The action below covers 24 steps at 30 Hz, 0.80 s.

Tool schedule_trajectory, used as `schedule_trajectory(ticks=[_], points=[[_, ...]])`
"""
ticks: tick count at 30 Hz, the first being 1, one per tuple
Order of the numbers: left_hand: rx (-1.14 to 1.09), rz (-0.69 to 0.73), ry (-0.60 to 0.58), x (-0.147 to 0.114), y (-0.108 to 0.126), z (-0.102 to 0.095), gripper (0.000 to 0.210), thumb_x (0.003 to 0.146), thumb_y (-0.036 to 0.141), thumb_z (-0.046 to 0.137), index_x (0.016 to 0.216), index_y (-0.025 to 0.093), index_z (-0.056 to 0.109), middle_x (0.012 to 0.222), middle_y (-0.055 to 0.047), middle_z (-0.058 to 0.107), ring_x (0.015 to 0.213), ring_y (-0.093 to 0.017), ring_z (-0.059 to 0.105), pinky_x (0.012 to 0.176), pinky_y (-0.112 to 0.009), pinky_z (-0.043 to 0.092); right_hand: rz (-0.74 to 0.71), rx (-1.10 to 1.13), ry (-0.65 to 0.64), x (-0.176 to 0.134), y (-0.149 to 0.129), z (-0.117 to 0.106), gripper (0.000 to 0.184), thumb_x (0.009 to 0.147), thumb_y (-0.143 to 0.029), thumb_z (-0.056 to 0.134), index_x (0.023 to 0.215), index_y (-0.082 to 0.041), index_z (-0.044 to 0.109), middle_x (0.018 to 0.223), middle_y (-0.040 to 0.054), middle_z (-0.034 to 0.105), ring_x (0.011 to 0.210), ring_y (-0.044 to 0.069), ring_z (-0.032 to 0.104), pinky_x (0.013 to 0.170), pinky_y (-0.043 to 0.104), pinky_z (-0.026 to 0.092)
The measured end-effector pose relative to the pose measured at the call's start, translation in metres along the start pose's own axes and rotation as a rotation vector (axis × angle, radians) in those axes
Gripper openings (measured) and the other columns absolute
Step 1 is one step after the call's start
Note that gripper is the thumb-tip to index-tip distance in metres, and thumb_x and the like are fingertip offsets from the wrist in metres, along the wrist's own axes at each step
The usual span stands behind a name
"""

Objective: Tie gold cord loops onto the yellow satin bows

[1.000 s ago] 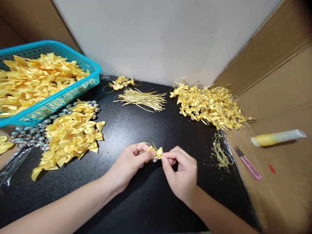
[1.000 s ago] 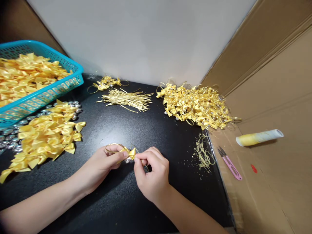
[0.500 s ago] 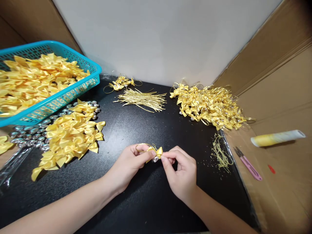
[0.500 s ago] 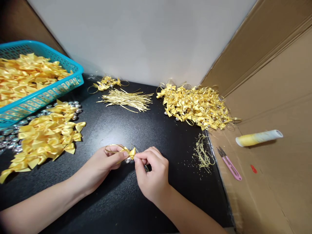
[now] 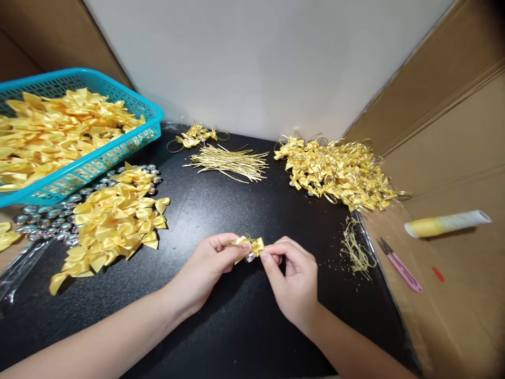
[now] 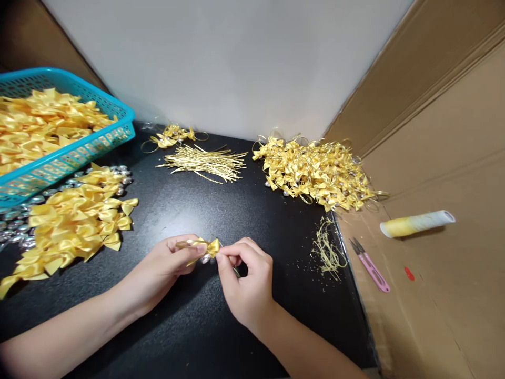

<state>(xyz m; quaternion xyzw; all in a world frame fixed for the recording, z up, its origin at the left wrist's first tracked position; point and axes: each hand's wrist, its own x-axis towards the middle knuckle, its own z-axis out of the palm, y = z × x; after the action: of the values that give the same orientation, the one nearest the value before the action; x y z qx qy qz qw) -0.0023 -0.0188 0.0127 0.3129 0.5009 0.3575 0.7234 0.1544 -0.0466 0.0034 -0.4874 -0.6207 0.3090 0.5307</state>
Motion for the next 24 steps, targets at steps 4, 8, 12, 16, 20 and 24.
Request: schedule_trajectory(ticks=[4,8,12,16,20,24], points=[[-0.005,0.003,-0.015,-0.0001,-0.0006,-0.0009,0.02,0.067,0.031,0.076,0.059,0.016,0.065,0.052,0.007,0.043,0.05,-0.006,0.023,0.045,-0.02,0.018,0.069,0.06,-0.014,-0.0003,0.0007,0.0003,0.013,0.082,-0.009,0.059,0.073,-0.018,0.063,0.063,-0.0021,0.052,0.059,0.011,0.048,0.055,0.024,0.041],[-0.018,-0.006,-0.027,-0.0002,-0.001,-0.0022,0.022,0.068,0.032,0.076,0.061,0.015,0.064,0.053,0.007,0.041,0.05,-0.007,0.021,0.045,-0.02,0.016,0.151,0.1,-0.023,-0.0011,0.0026,0.0002,0.012,0.083,-0.013,0.06,0.074,-0.018,0.063,0.064,-0.0019,0.052,0.06,0.011,0.048,0.056,0.024,0.041],[-0.033,-0.012,-0.036,0.0003,0.0005,-0.0016,0.024,0.067,0.033,0.077,0.061,0.015,0.061,0.052,0.008,0.038,0.05,-0.007,0.019,0.046,-0.021,0.015,0.188,0.121,-0.026,-0.0006,0.0032,-0.0001,0.011,0.084,-0.015,0.06,0.074,-0.017,0.063,0.065,-0.0015,0.052,0.06,0.011,0.049,0.056,0.024,0.042],[-0.046,-0.019,-0.046,0.0003,0.0016,-0.0012,0.027,0.067,0.034,0.077,0.06,0.015,0.059,0.051,0.008,0.034,0.05,-0.007,0.017,0.046,-0.022,0.013,0.192,0.129,-0.022,0.0004,0.0034,0.0004,0.012,0.084,-0.017,0.06,0.073,-0.017,0.063,0.064,-0.0012,0.052,0.06,0.011,0.048,0.055,0.024,0.042],[-0.042,-0.021,-0.054,-0.0002,0.0011,-0.0018,0.025,0.067,0.032,0.077,0.061,0.015,0.061,0.052,0.008,0.038,0.05,-0.007,0.019,0.046,-0.022,0.014,0.185,0.112,-0.016,0.0013,0.0035,0.0005,0.011,0.084,-0.017,0.06,0.073,-0.017,0.063,0.064,-0.0009,0.052,0.06,0.011,0.049,0.054,0.024,0.043],[-0.024,-0.013,-0.036,-0.0013,0.0006,-0.0009,0.02,0.065,0.028,0.078,0.062,0.015,0.064,0.055,0.006,0.049,0.051,-0.006,0.027,0.047,-0.02,0.018,0.087,0.036,-0.034,0.0034,0.0011,-0.0024,0.013,0.083,-0.013,0.059,0.071,-0.017,0.062,0.061,-0.0017,0.051,0.058,0.011,0.048,0.053,0.024,0.042]])
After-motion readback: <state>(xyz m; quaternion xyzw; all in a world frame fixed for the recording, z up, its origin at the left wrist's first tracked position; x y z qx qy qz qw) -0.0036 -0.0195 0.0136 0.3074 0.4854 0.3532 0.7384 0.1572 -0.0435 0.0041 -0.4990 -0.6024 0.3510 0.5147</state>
